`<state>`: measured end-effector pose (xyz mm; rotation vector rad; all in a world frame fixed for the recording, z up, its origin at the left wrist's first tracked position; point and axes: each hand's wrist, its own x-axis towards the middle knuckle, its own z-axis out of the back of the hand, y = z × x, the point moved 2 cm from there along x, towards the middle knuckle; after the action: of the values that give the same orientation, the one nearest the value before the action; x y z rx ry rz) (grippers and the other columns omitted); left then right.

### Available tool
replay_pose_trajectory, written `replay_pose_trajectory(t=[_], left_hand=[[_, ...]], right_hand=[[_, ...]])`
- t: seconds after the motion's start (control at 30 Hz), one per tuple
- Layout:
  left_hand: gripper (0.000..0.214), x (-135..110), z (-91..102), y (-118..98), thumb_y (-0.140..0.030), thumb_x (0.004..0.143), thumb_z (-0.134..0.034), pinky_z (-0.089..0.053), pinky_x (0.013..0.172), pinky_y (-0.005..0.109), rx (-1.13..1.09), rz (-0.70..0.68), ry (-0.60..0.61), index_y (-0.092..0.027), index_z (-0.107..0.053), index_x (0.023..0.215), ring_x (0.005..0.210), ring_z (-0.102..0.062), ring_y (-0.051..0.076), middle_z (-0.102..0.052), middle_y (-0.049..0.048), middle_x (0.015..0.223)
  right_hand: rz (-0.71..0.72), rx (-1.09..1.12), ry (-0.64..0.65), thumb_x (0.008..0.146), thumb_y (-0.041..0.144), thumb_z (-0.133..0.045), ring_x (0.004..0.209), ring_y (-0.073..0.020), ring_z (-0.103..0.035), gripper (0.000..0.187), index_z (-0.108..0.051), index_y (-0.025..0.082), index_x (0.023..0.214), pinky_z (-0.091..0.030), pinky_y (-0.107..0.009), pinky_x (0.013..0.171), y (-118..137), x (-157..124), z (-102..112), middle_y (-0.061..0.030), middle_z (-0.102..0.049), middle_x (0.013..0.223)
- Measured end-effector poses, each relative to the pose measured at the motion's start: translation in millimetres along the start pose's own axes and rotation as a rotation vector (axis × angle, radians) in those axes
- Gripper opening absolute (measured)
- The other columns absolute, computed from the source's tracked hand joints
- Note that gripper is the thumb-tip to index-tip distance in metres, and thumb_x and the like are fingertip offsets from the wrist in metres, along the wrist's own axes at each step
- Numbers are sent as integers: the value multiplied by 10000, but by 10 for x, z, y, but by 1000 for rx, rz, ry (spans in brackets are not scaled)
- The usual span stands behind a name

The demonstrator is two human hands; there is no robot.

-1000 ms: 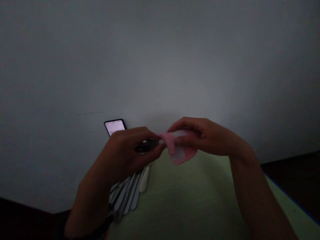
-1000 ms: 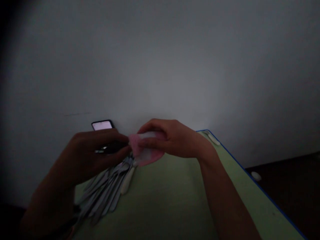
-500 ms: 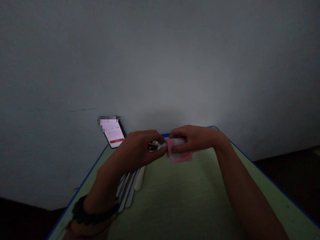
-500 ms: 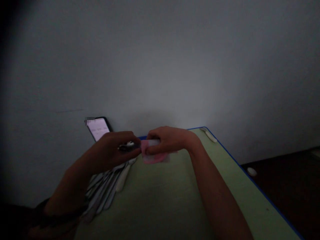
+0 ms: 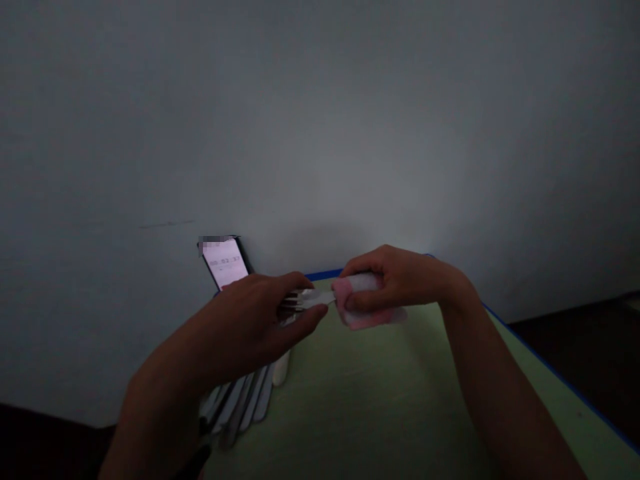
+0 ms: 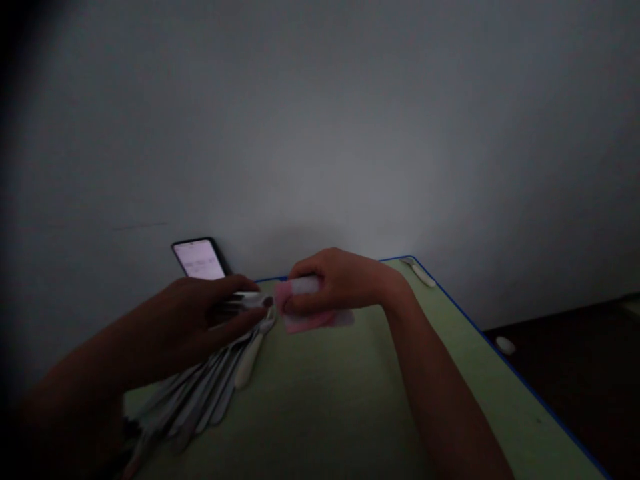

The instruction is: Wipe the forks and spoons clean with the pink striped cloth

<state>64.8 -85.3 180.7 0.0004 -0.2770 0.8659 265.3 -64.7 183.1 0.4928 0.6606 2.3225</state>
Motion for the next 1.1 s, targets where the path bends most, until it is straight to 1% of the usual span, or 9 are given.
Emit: replay_pose_trajectory(t=[0.2,0.3,0.37,0.57,0.7,0.77,0.9,1.0,1.1], left_hand=[[313,60,41,-89,-448,811,-476,-310,442,192,80,-43,-46,-183,-638,772,414,-465,90,-544,-18,491],[328,79,62,-96,-423,799,-486,-283,440,187,69,-70,-47,-176,-612,623,408,-436,72,-496,-30,459],[338,94,46,-87,-407,798,-484,-263,431,184,45,-75,-42,-172,-598,584,401,-416,64,-468,-39,443],[348,148,-79,-48,-378,843,-435,-238,413,180,-74,-151,12,-156,-611,641,401,-377,53,-437,-53,443],[297,139,-58,-72,-341,874,-409,-287,437,179,-186,-238,68,-157,-625,783,441,-417,59,-529,-36,537],[281,129,-15,-101,-316,871,-420,-299,452,183,-192,-252,48,-156,-617,751,456,-427,61,-538,-29,555],[314,129,31,-138,-293,845,-461,-271,436,186,-141,-228,-27,-146,-549,582,422,-380,51,-450,-45,471],[297,138,29,-126,-307,827,-485,-269,435,178,-122,-209,-76,-143,-552,589,426,-391,46,-455,-49,476],[268,145,22,-109,-305,821,-501,-273,442,171,-129,-208,-83,-142,-569,619,434,-402,42,-468,-52,490]], right_hand=[[41,19,37,758,373,-539,602,-87,-509,309,-650,137,923,-344,-192,535,76,33,-37,-2,-623,715],[28,31,49,766,386,-525,605,-90,-518,316,-651,141,922,-345,-192,530,93,43,-49,-3,-621,719],[12,32,58,759,404,-532,609,-93,-524,328,-653,144,918,-347,-193,530,88,44,-49,-6,-625,724],[-17,10,93,725,435,-573,627,-104,-538,366,-655,145,932,-360,-200,540,17,16,-23,-14,-641,757],[20,48,103,744,384,-567,638,-95,-531,330,-639,137,951,-362,-190,539,-26,6,-20,-15,-635,789],[46,76,107,751,376,-563,633,-89,-520,325,-633,136,959,-357,-186,537,-15,16,-29,-10,-626,783],[78,55,89,752,384,-564,648,-94,-514,319,-636,136,940,-353,-195,562,66,48,-49,-5,-617,762],[91,28,47,761,379,-558,667,-97,-515,308,-633,141,940,-350,-203,584,108,59,-52,-11,-623,791],[104,25,30,768,379,-551,650,-93,-507,301,-631,145,938,-343,-204,581,95,57,-55,-6,-616,769]])
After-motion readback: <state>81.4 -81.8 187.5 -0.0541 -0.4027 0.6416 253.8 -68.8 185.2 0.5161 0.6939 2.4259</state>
